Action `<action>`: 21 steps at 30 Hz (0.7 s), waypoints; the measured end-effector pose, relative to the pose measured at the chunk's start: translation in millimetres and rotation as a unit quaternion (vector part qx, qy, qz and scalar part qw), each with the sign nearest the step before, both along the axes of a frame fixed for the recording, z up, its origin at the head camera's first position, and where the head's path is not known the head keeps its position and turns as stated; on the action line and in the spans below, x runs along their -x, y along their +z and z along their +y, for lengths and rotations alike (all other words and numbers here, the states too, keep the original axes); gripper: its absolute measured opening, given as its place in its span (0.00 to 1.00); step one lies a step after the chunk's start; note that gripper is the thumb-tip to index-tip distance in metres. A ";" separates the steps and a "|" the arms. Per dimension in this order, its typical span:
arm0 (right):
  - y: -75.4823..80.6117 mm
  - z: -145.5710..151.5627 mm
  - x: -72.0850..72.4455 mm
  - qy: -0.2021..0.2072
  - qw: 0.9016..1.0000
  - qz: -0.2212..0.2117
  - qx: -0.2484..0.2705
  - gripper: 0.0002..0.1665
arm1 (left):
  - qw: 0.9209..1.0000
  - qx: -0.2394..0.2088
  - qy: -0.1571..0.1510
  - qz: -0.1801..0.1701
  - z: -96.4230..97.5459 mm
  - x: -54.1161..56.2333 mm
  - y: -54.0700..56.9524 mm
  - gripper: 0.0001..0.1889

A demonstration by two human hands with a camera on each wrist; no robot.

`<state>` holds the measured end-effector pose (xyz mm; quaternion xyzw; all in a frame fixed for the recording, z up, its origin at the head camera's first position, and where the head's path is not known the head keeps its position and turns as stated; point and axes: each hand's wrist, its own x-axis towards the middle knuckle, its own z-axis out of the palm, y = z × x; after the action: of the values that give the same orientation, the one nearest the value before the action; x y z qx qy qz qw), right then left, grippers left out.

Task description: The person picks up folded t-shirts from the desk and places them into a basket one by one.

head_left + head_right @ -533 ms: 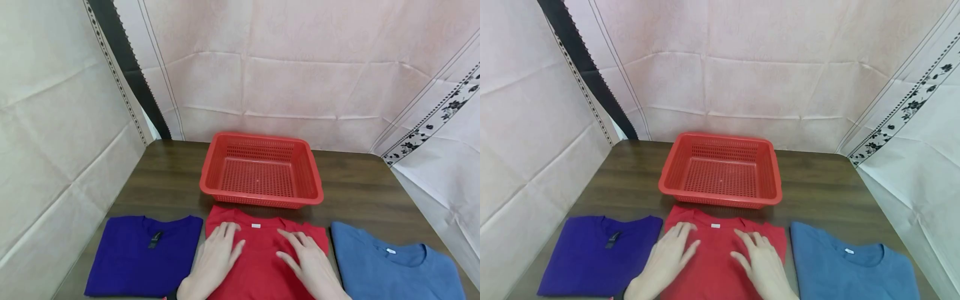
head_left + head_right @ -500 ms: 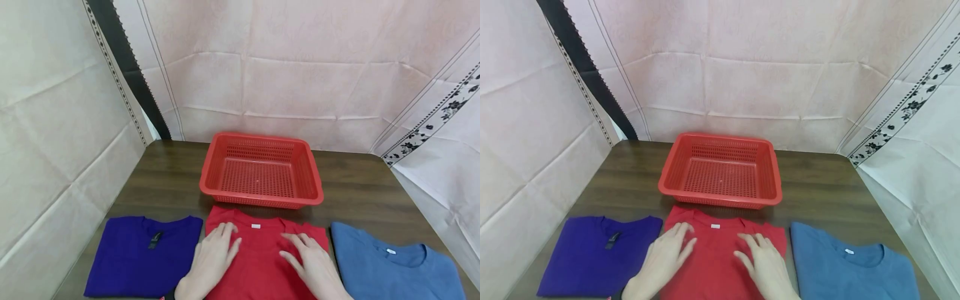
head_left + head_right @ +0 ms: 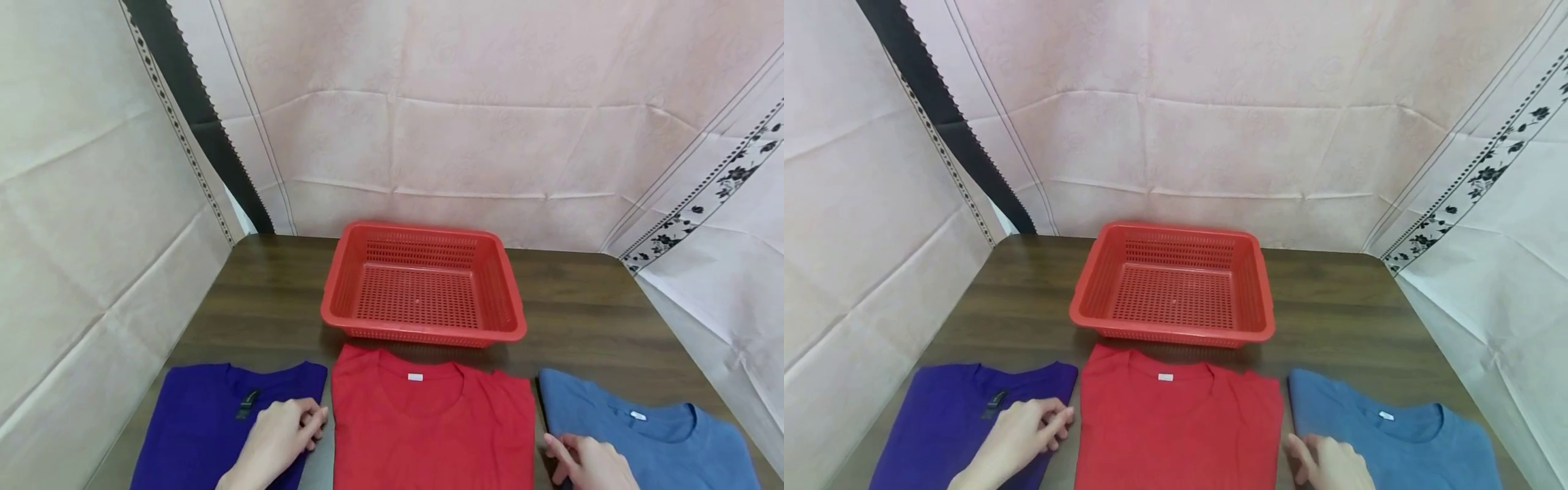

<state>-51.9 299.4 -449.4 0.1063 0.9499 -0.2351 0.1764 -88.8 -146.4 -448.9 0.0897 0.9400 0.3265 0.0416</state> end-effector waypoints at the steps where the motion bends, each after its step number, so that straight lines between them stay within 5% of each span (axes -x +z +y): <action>1: -2.4 0.9 0.7 -0.013 0.999 -0.010 0.038 0.27 | 0.999 -0.030 -0.015 -0.023 0.9 -0.4 -2.7 0.13; 4: -9.2 0.0 4.1 -0.040 0.982 -0.034 0.181 0.31 | 0.988 -0.119 -0.044 -0.089 8.8 0.3 -9.1 0.15; 7: -15.6 -2.9 8.8 -0.034 0.946 -0.062 0.316 0.31 | 0.976 -0.163 -0.037 -0.136 21.4 2.1 -12.3 0.19; 12: -23.2 -13.4 16.7 -0.017 0.900 -0.112 0.421 0.29 | 0.950 -0.236 -0.021 -0.202 38.8 3.7 -18.5 0.23; 19: -29.1 -34.3 22.5 -0.009 0.839 -0.167 0.518 0.29 | 0.861 -0.394 -0.021 -0.321 57.8 3.4 -29.3 0.29; 21: -29.9 -41.3 23.6 -0.010 0.827 -0.176 0.535 0.31 | 0.843 -0.422 -0.024 -0.333 63.1 2.1 -32.0 0.30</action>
<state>-75.5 258.2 -479.3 0.0444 0.6274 -0.6852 0.3672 -90.9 -83.3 -480.9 0.0074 0.6383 0.7009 0.3182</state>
